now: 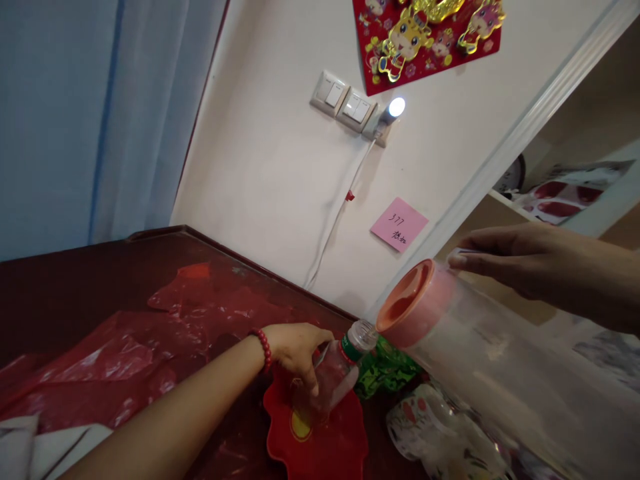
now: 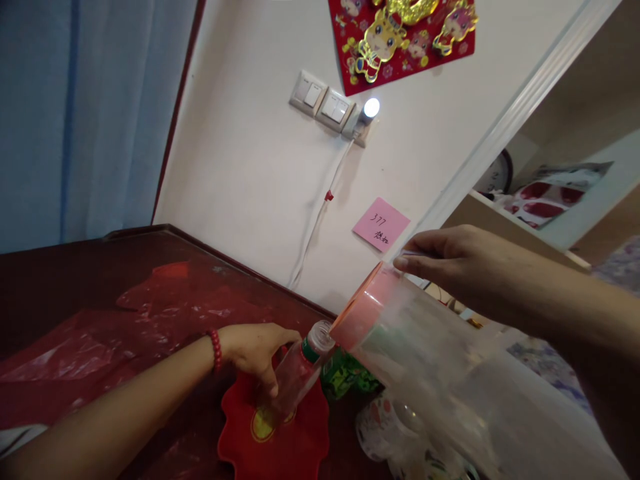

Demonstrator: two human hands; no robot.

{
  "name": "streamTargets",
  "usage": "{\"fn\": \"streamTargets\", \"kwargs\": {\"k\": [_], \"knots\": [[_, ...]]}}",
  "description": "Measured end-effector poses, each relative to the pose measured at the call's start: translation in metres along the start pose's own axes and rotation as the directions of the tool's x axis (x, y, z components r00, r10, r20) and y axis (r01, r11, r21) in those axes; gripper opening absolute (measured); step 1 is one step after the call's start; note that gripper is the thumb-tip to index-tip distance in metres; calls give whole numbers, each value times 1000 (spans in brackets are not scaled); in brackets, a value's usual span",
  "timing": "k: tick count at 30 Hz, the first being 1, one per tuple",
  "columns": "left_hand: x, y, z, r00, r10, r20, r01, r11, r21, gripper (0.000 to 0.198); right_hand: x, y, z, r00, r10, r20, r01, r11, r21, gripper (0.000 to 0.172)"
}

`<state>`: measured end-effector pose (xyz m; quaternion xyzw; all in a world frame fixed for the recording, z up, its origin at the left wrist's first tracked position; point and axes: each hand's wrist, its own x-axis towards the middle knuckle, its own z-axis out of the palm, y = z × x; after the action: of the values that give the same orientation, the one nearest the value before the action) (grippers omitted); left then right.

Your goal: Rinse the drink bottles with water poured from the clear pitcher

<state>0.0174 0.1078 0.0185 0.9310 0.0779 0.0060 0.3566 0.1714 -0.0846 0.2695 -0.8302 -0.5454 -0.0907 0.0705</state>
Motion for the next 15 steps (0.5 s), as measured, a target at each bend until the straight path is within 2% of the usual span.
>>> {"fn": "streamTargets", "kwargs": {"k": [9,15], "knots": [[-1,3,-3,1000,3,10,-4,1000,24,70,4,-4,3,1000,29,-3,-29,1000,-10,52],[0,0,-1,1000,-2,3,2,1000,6,74,7,-12,4,1000,-9,24,9,1000,-15,53]]}}
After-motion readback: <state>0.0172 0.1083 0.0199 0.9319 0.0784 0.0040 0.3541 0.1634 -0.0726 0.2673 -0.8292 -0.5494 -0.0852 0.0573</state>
